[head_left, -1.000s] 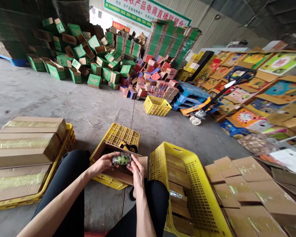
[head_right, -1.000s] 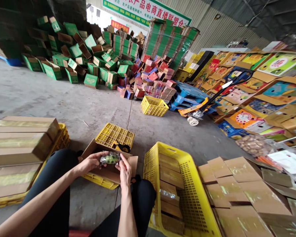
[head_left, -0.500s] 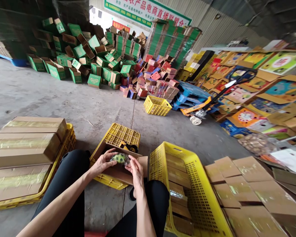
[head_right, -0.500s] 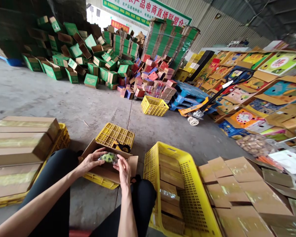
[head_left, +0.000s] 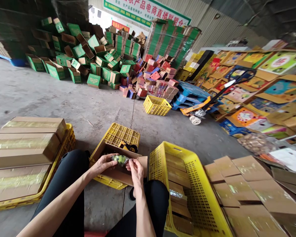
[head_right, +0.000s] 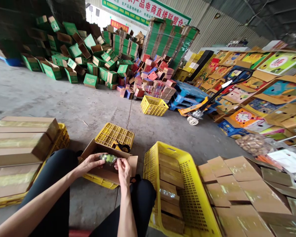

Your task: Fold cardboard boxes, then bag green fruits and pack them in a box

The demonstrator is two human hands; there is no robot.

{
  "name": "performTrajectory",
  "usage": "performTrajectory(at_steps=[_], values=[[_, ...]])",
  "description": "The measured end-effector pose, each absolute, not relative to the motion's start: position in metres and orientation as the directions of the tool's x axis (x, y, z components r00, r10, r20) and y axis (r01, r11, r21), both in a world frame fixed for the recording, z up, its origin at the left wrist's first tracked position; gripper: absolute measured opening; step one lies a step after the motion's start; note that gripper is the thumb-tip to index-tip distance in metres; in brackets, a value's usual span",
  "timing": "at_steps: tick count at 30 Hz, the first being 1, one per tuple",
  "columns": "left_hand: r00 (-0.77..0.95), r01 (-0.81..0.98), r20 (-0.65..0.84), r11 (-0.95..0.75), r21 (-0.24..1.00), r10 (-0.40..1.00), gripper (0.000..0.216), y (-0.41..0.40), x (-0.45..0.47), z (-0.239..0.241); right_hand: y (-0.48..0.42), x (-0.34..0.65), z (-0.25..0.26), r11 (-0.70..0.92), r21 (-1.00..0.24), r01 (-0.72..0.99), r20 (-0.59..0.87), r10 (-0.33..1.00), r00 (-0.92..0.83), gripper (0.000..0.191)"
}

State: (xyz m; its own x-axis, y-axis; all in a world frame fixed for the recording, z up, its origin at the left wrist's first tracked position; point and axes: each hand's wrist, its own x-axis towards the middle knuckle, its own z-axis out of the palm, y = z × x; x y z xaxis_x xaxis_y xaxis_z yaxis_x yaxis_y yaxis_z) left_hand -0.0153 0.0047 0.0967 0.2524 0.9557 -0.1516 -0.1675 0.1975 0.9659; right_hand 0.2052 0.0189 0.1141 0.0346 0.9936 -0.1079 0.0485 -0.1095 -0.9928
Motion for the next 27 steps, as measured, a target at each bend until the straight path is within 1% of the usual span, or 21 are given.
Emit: performTrajectory(at_steps=[2, 4, 8, 11, 14, 18, 20, 23, 25, 27], values=[[0.273, -0.114, -0.134, 0.17, 0.979, 0.953, 0.067, 0.005, -0.016, 0.098, 0.019, 0.205, 0.115, -0.11, -0.992, 0.058, -0.108, 0.994, 0.029, 0.054], [0.287, -0.05, -0.127, 0.147, 0.988, 0.95, 0.06, 0.004, -0.017, 0.099, 0.019, 0.205, 0.114, -0.122, -0.991, 0.053, -0.12, 0.992, 0.031, 0.054], [0.278, 0.02, -0.143, 0.143, 0.99, 0.95, 0.062, 0.004, -0.018, 0.101, 0.021, 0.205, 0.112, -0.169, -0.985, 0.034, -0.167, 0.985, 0.043, 0.056], [0.267, 0.04, -0.173, 0.169, 0.985, 0.948, 0.066, 0.003, -0.017, 0.102, 0.021, 0.206, 0.112, -0.169, -0.985, 0.038, -0.167, 0.985, 0.053, 0.056], [0.256, 0.015, -0.188, 0.19, 0.982, 0.948, 0.066, 0.003, -0.015, 0.104, 0.019, 0.208, 0.112, -0.147, -0.988, 0.041, -0.146, 0.988, 0.045, 0.054], [0.212, -0.11, -0.154, 0.18, 0.978, 0.965, 0.066, 0.003, -0.013, 0.105, 0.018, 0.209, 0.107, -0.139, -0.989, 0.05, -0.137, 0.99, 0.04, 0.052], [0.197, -0.132, -0.132, 0.159, 0.978, 0.972, 0.065, 0.003, -0.012, 0.102, 0.021, 0.21, 0.1, -0.156, -0.984, 0.082, -0.15, 0.986, 0.077, 0.054], [0.129, -0.066, -0.118, 0.127, 0.99, 0.985, 0.055, 0.004, -0.014, 0.095, 0.028, 0.216, 0.086, -0.169, -0.974, 0.153, -0.14, 0.973, 0.185, 0.061], [0.038, -0.004, -0.129, 0.129, 0.992, 0.991, 0.055, 0.006, -0.016, 0.088, 0.033, 0.223, 0.077, -0.171, -0.968, 0.185, -0.127, 0.966, 0.227, 0.066], [-0.044, 0.049, -0.138, 0.14, 0.989, 0.989, 0.056, 0.008, -0.018, 0.08, 0.037, 0.228, 0.069, -0.182, -0.963, 0.201, -0.133, 0.964, 0.232, 0.068]])
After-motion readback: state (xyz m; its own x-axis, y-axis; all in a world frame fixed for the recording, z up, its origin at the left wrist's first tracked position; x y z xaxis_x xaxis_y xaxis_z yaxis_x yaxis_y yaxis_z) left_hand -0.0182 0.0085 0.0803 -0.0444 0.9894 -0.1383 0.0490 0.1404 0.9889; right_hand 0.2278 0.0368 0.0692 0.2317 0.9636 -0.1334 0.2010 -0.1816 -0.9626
